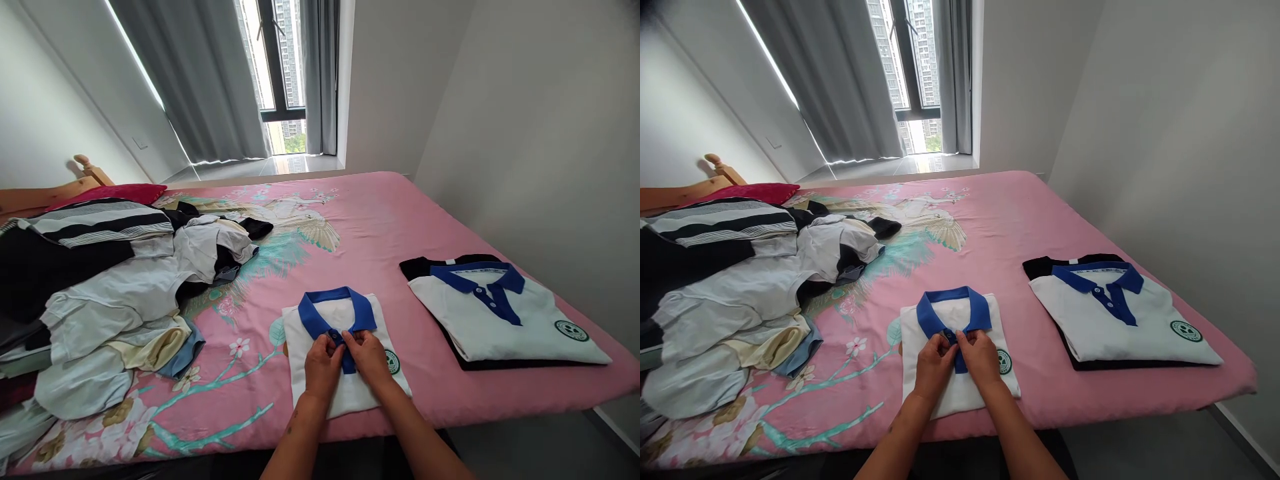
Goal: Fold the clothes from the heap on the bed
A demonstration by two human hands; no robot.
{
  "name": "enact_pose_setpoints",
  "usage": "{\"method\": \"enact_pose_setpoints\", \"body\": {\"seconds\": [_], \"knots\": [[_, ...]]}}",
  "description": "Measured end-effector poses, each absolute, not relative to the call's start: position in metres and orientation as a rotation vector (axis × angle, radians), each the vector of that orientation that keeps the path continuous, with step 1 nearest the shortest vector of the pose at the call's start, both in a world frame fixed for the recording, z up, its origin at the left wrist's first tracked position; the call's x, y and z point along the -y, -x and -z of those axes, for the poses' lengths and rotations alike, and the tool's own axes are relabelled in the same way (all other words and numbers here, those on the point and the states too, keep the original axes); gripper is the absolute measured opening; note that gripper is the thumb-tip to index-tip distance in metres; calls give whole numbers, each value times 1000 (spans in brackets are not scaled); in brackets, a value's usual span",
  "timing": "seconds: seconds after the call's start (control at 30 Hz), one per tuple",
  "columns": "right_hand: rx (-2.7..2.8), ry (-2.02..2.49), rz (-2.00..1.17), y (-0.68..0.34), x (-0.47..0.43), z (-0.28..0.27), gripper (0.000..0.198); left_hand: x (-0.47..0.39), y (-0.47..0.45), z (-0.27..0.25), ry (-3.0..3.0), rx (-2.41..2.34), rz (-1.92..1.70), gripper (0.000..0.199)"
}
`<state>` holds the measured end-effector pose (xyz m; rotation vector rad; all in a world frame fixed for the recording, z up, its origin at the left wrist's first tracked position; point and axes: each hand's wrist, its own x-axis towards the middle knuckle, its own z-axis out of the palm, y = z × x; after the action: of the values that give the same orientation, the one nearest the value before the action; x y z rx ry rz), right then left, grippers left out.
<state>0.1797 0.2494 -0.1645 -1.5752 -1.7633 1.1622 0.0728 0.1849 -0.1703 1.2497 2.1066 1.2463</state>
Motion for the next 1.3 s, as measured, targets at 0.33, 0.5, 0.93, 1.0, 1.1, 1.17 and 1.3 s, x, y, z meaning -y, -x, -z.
{"method": "enact_pose_setpoints", "body": {"seconds": [0.33, 0.5, 0.93, 1.0, 1.1, 1.17, 1.3], "knots": [[1737, 1512, -989, -173, -240, 154, 20, -192, -69, 153, -1266, -2093, -1171, 17], [1853, 1434, -958, -170, -244, 153, 19, -203, -67, 143, -1307, -2212, -1008, 7], [1905, 1326, -1053, -175, -249, 170, 26, -204, -58, 159, -1418, -2157, -949, 12], [1905, 1283, -1095, -178, -251, 170, 29, -203, -59, 160, -1417, -2155, -973, 13], [1897, 1248, -1146, -179, -256, 171, 31, -202, -60, 161, -1410, -2130, -1015, 14], [1893, 1242, -1170, -178, -259, 172, 31, -202, -60, 161, -1401, -2106, -1044, 14], [1903, 1234, -1203, -175, -262, 173, 21, -201, -58, 159, -1361, -2064, -1093, 12]]}}
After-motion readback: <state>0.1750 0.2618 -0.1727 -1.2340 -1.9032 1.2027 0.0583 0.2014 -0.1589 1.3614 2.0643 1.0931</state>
